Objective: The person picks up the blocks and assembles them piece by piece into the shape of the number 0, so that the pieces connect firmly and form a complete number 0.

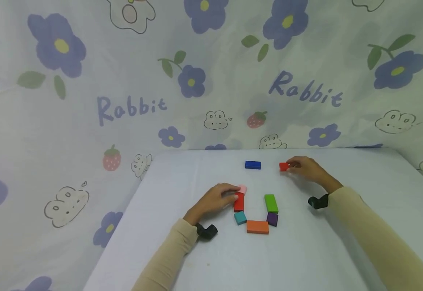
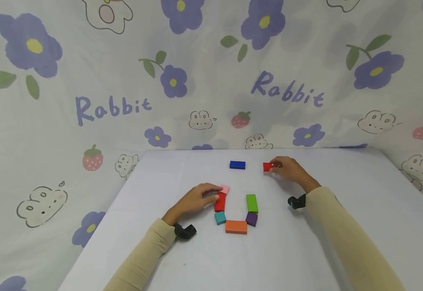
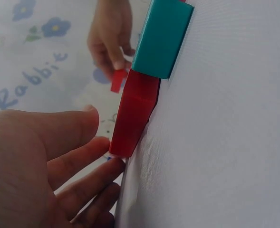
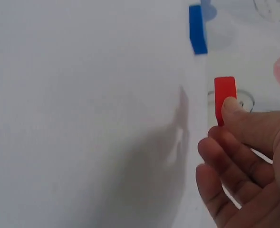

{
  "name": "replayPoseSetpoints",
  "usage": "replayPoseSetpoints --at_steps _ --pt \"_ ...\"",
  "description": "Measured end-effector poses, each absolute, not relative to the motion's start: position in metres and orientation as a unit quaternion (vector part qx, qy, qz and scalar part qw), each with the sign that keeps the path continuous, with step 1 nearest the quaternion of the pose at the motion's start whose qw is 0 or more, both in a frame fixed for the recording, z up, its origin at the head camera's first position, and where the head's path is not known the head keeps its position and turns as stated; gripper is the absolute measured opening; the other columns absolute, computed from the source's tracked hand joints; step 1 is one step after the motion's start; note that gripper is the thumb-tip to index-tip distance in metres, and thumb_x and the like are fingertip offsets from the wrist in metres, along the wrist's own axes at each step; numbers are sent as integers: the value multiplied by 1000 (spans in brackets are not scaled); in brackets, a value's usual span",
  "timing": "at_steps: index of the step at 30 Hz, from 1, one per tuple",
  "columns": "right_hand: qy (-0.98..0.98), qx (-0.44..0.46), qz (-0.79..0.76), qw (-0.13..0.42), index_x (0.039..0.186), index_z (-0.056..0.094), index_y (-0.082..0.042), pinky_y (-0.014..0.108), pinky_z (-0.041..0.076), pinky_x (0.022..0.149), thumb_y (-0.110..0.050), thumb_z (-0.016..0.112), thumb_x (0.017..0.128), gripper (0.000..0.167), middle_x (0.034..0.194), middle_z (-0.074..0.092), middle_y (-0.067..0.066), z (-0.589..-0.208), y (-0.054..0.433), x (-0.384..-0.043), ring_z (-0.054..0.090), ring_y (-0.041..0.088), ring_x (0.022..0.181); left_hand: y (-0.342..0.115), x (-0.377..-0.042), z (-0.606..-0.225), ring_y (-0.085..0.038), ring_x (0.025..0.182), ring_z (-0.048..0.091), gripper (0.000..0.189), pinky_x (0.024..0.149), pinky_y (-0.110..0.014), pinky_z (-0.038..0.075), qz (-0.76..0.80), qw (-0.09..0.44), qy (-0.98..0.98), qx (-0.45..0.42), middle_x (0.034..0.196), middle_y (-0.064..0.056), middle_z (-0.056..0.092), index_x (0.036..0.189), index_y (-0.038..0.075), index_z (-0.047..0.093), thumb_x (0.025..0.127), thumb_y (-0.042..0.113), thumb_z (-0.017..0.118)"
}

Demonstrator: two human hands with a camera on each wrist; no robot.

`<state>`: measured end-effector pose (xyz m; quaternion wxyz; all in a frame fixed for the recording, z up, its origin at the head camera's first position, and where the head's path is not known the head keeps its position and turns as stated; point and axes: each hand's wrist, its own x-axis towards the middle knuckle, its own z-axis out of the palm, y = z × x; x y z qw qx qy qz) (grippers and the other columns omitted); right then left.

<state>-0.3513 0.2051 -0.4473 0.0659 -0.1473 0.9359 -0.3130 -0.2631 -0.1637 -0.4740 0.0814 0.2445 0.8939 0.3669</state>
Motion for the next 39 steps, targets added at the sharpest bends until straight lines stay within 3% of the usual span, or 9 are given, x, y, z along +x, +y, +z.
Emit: replayPoseSetpoints --at_steps 15,23,29,39 --pt "925 -243 -285 58 128 64 -5 45 55 91 -14 71 92 38 113 71 11 -438 157 -319 64 25 103 -164 -264 -473 -20 134 52 40 114 -43 41 359 80 895 251 139 2 61 137 20 61 101 36 59" --pt "924 -245 -280 91 128 65 -8 39 57 88 -14 71 92 37 110 70 7 -441 146 -313 63 22 100 -163 -263 -472 -20 135 51 40 115 -44 40 363 90 896 237 140 2 60 138 21 61 100 35 59" --pt "919 -249 -280 121 128 65 -8 42 57 91 -11 69 93 36 112 70 7 -442 146 -310 63 23 103 -163 -265 -471 -21 135 51 41 114 -44 41 364 92 895 240 140 1 60 137 19 61 100 36 59" --pt "917 -263 -272 129 125 67 -10 40 57 90 -16 72 92 34 109 70 4 -449 144 -310 63 21 99 -163 -262 -470 -22 136 50 40 115 -46 40 371 93 892 241 141 0 60 137 19 61 100 34 59"
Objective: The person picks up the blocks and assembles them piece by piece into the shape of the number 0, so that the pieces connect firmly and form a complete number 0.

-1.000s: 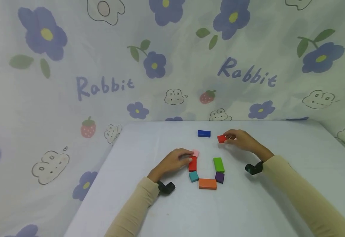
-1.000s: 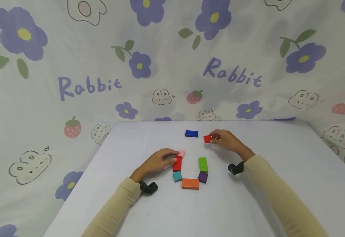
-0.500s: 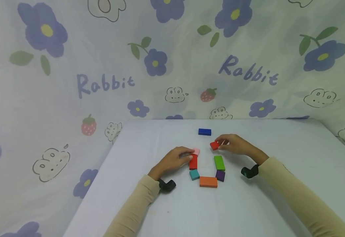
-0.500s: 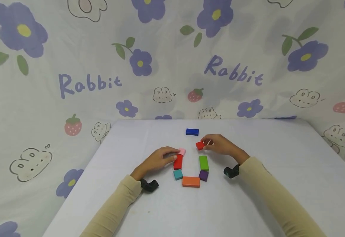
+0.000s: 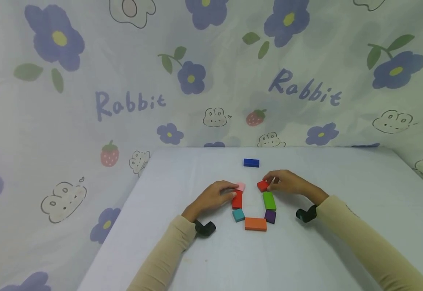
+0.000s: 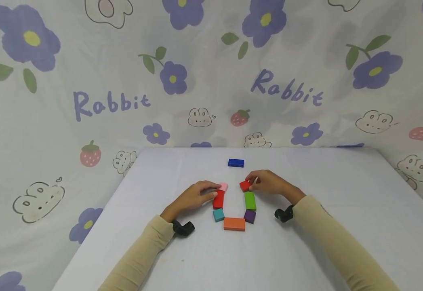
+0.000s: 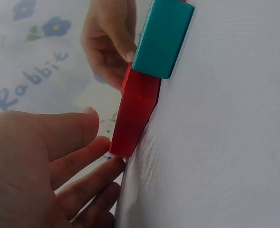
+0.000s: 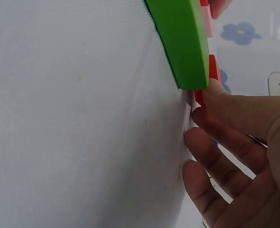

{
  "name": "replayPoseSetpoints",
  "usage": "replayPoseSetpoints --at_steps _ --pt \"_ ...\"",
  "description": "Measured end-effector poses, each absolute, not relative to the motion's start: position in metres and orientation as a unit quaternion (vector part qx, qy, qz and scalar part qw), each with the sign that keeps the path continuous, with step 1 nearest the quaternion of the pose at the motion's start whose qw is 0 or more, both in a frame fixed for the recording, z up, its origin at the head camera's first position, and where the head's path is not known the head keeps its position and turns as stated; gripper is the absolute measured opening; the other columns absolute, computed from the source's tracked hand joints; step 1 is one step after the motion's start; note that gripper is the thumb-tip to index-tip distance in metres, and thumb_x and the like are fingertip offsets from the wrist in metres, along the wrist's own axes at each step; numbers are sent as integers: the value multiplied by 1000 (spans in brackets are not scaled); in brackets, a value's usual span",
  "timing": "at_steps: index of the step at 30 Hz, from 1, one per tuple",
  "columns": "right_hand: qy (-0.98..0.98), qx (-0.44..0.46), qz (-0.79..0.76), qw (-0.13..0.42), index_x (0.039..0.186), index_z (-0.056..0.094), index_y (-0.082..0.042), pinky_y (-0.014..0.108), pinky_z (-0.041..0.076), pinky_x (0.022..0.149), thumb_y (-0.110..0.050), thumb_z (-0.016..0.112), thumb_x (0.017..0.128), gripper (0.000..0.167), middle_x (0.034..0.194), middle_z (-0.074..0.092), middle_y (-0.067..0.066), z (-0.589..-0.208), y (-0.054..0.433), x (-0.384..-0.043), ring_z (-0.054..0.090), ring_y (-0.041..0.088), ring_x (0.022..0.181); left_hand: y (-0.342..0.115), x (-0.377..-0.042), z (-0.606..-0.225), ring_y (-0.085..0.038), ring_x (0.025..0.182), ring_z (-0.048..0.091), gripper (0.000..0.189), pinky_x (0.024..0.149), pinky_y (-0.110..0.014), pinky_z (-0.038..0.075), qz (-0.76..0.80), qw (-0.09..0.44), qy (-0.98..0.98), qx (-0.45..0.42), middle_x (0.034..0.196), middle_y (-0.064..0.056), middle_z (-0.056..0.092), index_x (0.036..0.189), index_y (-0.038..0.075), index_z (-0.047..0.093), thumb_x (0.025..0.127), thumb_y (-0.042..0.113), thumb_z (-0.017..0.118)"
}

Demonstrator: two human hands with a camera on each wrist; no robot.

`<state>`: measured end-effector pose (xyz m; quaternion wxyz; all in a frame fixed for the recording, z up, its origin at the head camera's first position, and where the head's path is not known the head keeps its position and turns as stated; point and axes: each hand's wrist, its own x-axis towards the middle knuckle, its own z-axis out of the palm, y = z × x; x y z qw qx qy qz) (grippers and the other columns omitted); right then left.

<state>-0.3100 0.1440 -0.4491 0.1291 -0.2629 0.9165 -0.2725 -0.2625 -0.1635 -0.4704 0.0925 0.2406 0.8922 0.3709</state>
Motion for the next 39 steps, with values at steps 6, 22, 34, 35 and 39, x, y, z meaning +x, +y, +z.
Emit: replayPoseSetpoints --at_steps 6,22,34,35,39 --pt "915 -266 -271 139 123 68 -12 37 56 90 -18 72 92 33 111 70 2 -451 144 -311 62 19 100 -164 -261 -470 -22 136 50 40 115 -46 40 375 91 891 240 141 0 60 137 19 61 100 34 59" --pt "907 -286 -273 145 115 72 -12 33 55 86 -25 69 94 24 109 68 1 -456 144 -318 59 16 93 -164 -265 -477 -19 136 50 40 116 -42 39 374 91 891 240 141 3 60 138 22 61 100 35 60" --pt "912 -270 -270 151 115 72 -14 37 56 90 -25 69 95 24 109 68 1 -453 143 -316 59 18 98 -164 -266 -476 -18 136 51 40 116 -42 39 364 88 895 242 141 3 60 138 22 61 100 34 59" --pt "912 -269 -271 152 115 72 -14 37 56 90 -25 69 95 24 109 68 1 -453 144 -316 59 18 98 -164 -266 -476 -18 136 51 40 116 -42 39 364 88 895 242 141 3 60 138 22 61 100 34 59" --pt "912 -273 -267 151 115 72 -13 37 56 89 -25 69 95 24 110 69 1 -452 144 -317 59 18 98 -164 -265 -476 -18 135 51 40 115 -43 40 368 89 894 240 141 3 60 138 21 61 100 34 59"
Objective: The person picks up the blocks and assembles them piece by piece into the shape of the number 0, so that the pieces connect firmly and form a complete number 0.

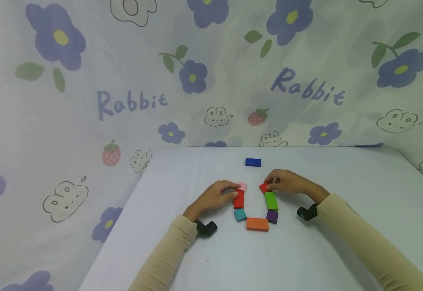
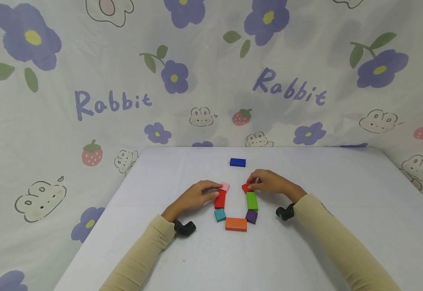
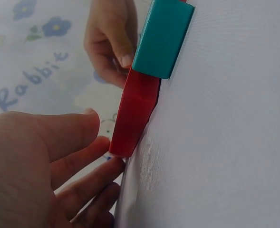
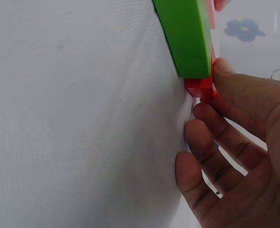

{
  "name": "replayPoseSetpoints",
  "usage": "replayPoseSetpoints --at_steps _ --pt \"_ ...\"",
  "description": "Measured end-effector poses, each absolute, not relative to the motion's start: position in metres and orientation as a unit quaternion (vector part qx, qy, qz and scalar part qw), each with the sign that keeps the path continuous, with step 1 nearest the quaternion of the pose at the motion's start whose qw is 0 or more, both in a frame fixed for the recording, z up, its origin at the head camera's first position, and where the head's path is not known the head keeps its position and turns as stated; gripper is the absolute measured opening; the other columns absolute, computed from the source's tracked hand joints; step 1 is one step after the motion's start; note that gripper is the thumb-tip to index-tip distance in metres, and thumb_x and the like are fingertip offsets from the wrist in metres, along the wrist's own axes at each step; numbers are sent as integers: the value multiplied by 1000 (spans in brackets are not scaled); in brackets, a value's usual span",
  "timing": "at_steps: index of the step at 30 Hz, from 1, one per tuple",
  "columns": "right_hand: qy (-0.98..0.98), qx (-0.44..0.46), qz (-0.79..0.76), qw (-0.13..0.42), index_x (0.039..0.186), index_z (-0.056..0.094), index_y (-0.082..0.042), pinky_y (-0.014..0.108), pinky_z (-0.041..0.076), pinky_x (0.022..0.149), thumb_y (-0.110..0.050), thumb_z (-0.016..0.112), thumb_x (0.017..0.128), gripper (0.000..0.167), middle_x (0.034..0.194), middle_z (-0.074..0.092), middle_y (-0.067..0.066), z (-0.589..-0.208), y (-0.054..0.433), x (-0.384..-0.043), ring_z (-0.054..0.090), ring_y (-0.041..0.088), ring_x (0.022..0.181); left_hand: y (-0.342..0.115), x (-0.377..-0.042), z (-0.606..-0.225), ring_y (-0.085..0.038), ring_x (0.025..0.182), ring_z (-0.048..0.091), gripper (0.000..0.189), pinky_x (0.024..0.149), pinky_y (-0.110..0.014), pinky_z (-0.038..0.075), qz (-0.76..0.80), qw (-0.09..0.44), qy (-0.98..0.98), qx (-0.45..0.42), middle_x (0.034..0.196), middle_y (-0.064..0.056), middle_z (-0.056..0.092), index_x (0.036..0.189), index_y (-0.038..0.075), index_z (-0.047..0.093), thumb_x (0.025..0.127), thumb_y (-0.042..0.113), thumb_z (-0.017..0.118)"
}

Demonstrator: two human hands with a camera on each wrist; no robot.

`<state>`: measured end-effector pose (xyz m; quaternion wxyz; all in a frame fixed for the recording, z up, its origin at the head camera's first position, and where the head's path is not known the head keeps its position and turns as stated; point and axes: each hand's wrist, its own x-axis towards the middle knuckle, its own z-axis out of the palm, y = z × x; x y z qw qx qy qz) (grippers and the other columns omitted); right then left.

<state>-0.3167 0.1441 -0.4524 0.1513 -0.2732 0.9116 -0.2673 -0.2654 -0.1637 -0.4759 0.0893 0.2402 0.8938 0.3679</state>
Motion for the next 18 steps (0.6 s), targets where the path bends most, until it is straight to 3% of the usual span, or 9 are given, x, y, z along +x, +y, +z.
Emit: replayPoseSetpoints --at_steps 18 --pt "911 -272 -256 173 119 70 -14 38 56 89 -31 66 96 28 113 68 1 -448 141 -320 59 18 97 -165 -267 -479 -17 135 51 40 115 -42 40 366 83 894 244 141 3 60 138 21 61 100 34 59"
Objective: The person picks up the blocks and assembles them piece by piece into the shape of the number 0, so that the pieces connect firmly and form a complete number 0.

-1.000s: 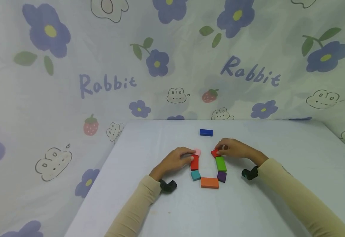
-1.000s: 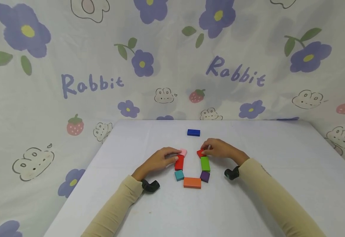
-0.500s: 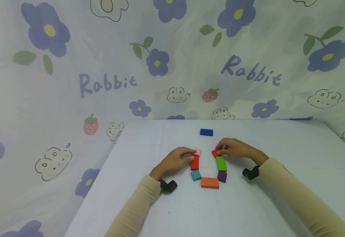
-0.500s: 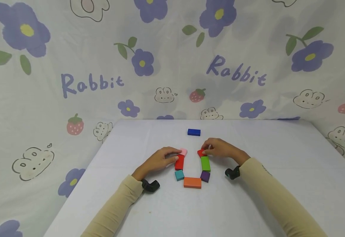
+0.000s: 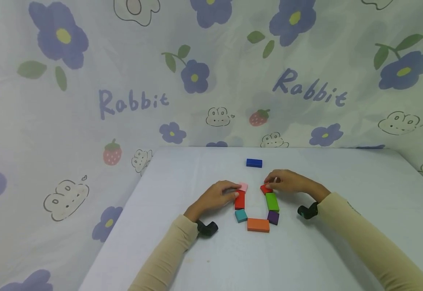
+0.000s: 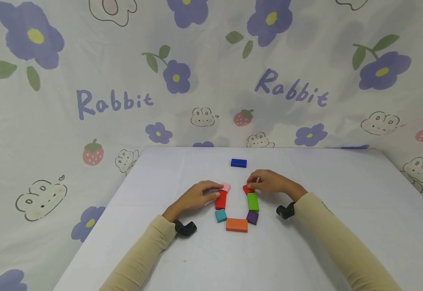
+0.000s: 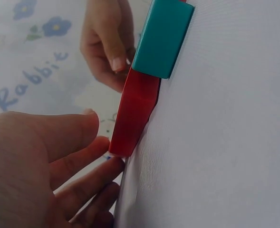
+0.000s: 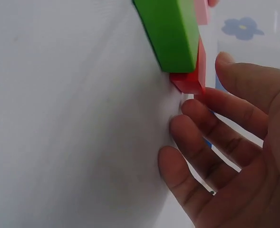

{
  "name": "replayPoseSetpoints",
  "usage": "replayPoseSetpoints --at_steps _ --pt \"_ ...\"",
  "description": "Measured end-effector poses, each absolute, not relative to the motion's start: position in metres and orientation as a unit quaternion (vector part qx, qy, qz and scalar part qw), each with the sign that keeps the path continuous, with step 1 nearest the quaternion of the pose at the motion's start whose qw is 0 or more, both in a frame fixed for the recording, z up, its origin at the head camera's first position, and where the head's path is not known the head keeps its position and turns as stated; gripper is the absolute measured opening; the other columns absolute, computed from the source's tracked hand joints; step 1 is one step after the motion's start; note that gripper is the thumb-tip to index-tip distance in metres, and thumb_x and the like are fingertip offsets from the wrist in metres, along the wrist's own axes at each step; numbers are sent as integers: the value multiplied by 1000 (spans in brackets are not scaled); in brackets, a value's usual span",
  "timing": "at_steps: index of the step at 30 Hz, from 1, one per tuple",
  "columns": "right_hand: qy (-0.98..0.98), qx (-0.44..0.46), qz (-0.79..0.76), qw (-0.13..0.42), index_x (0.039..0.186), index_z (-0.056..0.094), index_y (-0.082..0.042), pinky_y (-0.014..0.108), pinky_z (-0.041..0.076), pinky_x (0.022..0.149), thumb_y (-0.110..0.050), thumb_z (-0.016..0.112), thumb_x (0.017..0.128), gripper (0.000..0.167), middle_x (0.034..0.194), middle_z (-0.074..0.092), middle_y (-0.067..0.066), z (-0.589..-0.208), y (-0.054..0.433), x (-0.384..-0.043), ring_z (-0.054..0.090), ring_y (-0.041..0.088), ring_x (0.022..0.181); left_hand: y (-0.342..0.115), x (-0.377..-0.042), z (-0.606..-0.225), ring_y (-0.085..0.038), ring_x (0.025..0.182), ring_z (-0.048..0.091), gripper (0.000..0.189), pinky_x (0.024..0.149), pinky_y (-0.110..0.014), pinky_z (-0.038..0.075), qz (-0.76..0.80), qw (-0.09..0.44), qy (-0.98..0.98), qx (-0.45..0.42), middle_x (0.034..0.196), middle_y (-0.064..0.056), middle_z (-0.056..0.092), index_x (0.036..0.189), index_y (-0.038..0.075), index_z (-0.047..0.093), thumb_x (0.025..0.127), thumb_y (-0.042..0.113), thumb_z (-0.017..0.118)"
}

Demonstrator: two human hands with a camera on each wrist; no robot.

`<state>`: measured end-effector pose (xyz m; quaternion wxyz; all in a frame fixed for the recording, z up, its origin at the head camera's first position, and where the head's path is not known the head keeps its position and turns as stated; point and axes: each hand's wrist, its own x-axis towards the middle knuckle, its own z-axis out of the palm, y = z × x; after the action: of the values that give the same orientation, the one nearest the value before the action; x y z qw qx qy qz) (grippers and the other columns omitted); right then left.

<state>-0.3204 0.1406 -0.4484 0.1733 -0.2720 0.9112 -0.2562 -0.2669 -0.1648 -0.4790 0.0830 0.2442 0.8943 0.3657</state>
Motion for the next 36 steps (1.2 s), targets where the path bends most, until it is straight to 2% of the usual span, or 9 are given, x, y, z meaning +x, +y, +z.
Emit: replayPoseSetpoints --at_steps 9,19,30,36 --pt "909 -268 -255 192 122 69 -15 36 56 88 -31 62 98 29 111 69 -1 -444 140 -326 59 18 96 -165 -266 -477 -19 135 51 39 115 -44 40 369 87 895 237 140 3 61 137 22 62 100 35 58" --pt "912 -274 -242 184 120 70 -13 37 56 88 -31 62 99 29 116 69 3 -439 137 -332 60 19 96 -166 -266 -475 -20 135 52 38 115 -45 40 375 84 892 237 139 2 62 136 22 63 100 34 59" --pt "932 -231 -251 125 113 71 -9 38 57 87 -23 63 99 22 105 70 6 -435 123 -343 60 20 91 -167 -267 -478 -20 134 53 37 114 -44 40 384 79 889 235 138 2 63 135 21 64 100 33 60" --pt "940 -210 -257 81 110 69 -7 41 57 87 -20 62 99 19 106 70 10 -431 115 -348 62 24 94 -167 -266 -476 -19 135 53 37 115 -43 40 385 82 889 233 138 2 63 135 21 64 100 33 59"
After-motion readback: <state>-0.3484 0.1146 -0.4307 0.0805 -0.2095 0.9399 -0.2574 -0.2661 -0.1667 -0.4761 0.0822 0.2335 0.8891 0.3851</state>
